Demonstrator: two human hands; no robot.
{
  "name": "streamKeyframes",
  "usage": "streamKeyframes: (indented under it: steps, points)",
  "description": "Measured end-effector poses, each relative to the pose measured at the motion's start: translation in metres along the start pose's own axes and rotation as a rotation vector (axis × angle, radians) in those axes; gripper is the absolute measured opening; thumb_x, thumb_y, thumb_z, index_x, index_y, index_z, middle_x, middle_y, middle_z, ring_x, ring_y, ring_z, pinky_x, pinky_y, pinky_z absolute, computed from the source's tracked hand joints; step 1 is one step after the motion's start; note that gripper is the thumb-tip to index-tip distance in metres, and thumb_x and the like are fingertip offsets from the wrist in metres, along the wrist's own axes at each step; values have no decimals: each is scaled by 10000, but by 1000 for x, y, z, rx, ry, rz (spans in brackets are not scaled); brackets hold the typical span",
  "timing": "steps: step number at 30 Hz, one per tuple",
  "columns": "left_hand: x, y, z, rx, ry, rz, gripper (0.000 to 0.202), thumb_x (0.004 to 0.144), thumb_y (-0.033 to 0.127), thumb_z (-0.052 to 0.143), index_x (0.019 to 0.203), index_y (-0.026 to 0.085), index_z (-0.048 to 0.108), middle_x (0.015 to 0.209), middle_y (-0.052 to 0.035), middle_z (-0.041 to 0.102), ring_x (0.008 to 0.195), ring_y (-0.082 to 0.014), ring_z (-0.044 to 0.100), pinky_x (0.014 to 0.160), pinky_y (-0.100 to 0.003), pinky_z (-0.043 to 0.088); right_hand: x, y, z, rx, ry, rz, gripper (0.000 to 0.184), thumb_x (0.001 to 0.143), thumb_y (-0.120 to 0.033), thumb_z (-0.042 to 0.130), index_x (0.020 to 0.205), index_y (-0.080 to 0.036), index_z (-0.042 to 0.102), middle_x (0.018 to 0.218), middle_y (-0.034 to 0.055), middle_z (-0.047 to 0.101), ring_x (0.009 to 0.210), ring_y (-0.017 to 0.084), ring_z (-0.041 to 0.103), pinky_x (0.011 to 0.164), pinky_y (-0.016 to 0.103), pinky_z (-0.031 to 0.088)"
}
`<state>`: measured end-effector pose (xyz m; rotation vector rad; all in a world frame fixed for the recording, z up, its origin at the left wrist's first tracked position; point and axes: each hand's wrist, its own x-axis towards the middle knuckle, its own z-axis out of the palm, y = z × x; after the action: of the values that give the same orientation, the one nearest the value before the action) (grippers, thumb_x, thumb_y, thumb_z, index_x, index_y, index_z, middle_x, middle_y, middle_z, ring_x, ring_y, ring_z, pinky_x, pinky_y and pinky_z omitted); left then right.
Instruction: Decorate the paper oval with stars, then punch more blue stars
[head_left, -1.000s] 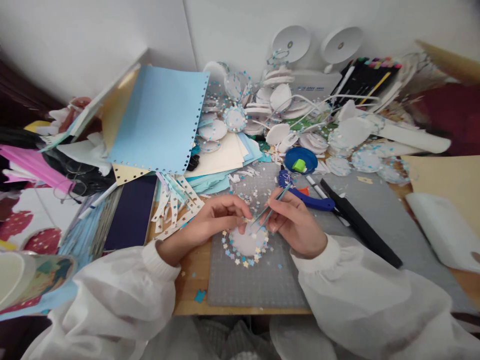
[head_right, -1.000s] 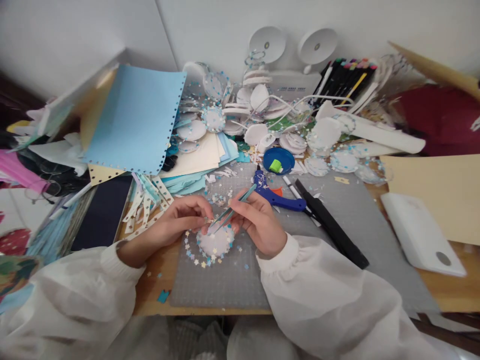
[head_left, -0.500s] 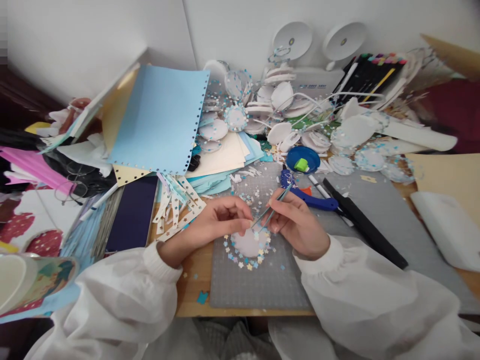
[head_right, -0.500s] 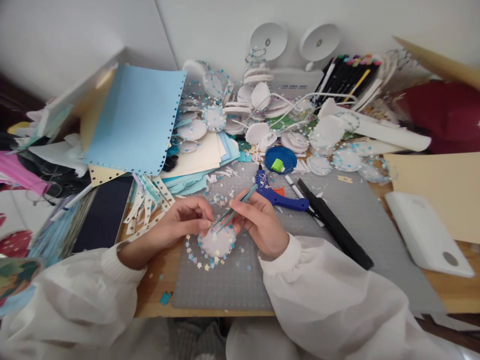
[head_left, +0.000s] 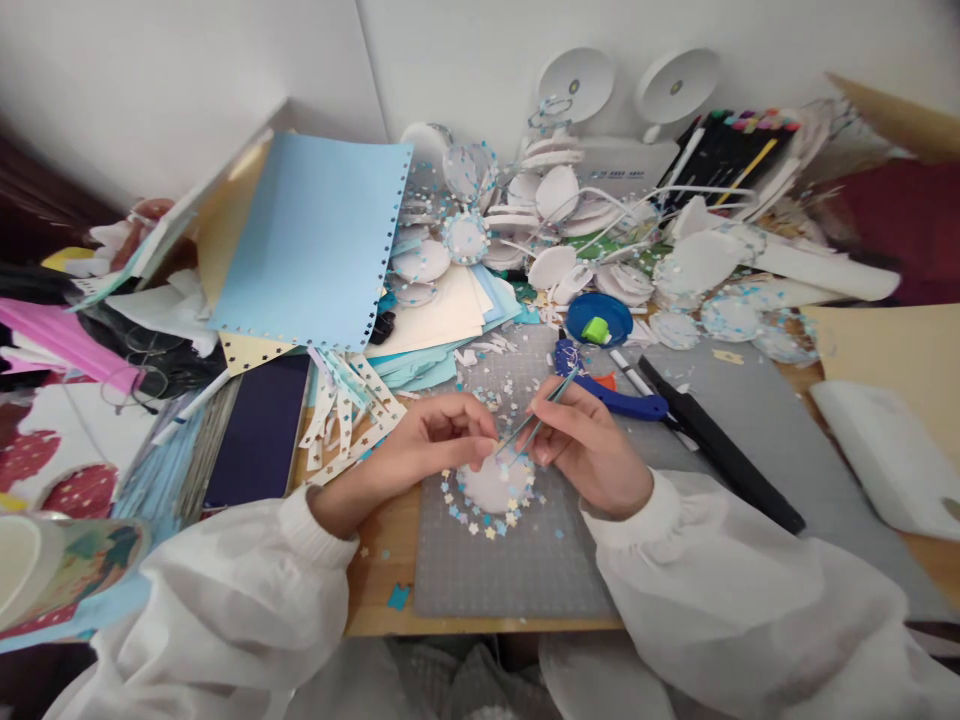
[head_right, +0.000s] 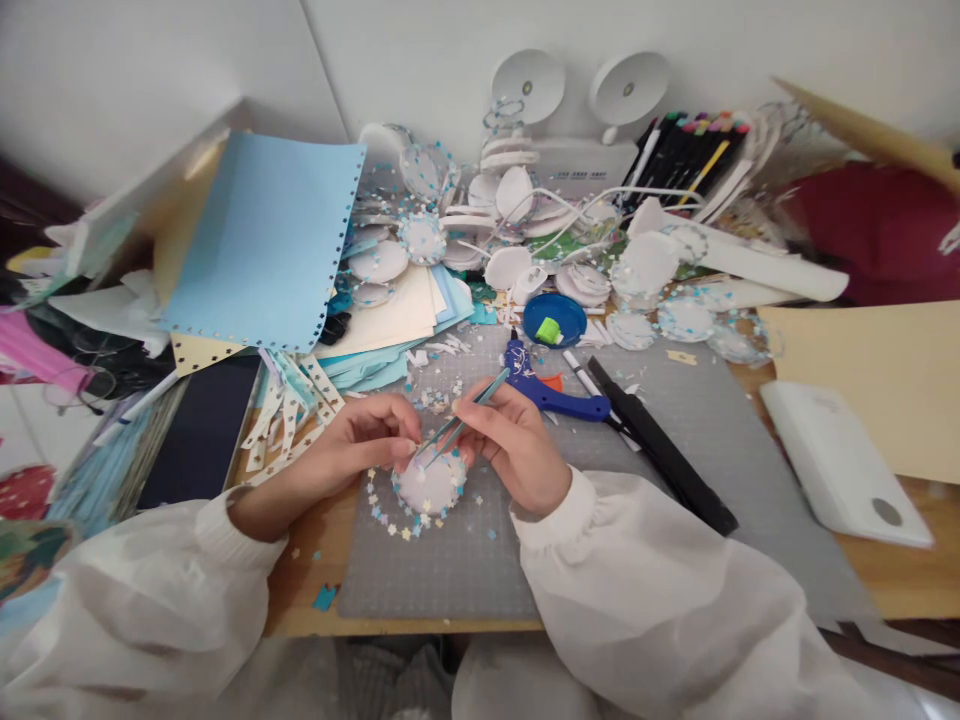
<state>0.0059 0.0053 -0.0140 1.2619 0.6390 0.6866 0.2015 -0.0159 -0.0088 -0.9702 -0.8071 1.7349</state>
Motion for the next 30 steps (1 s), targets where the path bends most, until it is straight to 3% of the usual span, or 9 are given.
streamKeyframes:
  steps: [7, 14, 30]
  points:
    - [1, 2, 5, 74, 34, 3, 219, 737, 280, 745, 756, 143, 575, 637, 44, 484, 558, -56, 410, 516, -175, 326, -1, 1, 0, -2, -11, -8, 259, 700, -360, 765, 697, -186, 573, 548, -8, 667, 416, 78, 548, 403, 160, 420]
    - [1, 1, 4, 84, 11, 3, 204, 758, 281, 718, 760, 146, 565, 646, 42, 464, 567, -64, 404, 529, -188, 323, 0, 1, 1, -17, -8, -29, 255, 699, -357, 765, 707, -189, 572, 560, -3, 678, 432, 88, 555, 411, 175, 418]
    - [1, 3, 4, 97, 22, -13, 240, 747, 316, 728, 745, 139, 566, 659, 29, 491, 571, -65, 424, 529, -184, 335, 0, -8, 1, 63, 138, -94, 254, 659, -353, 761, 684, -215, 549, 554, -33, 639, 439, 94, 537, 389, 200, 371]
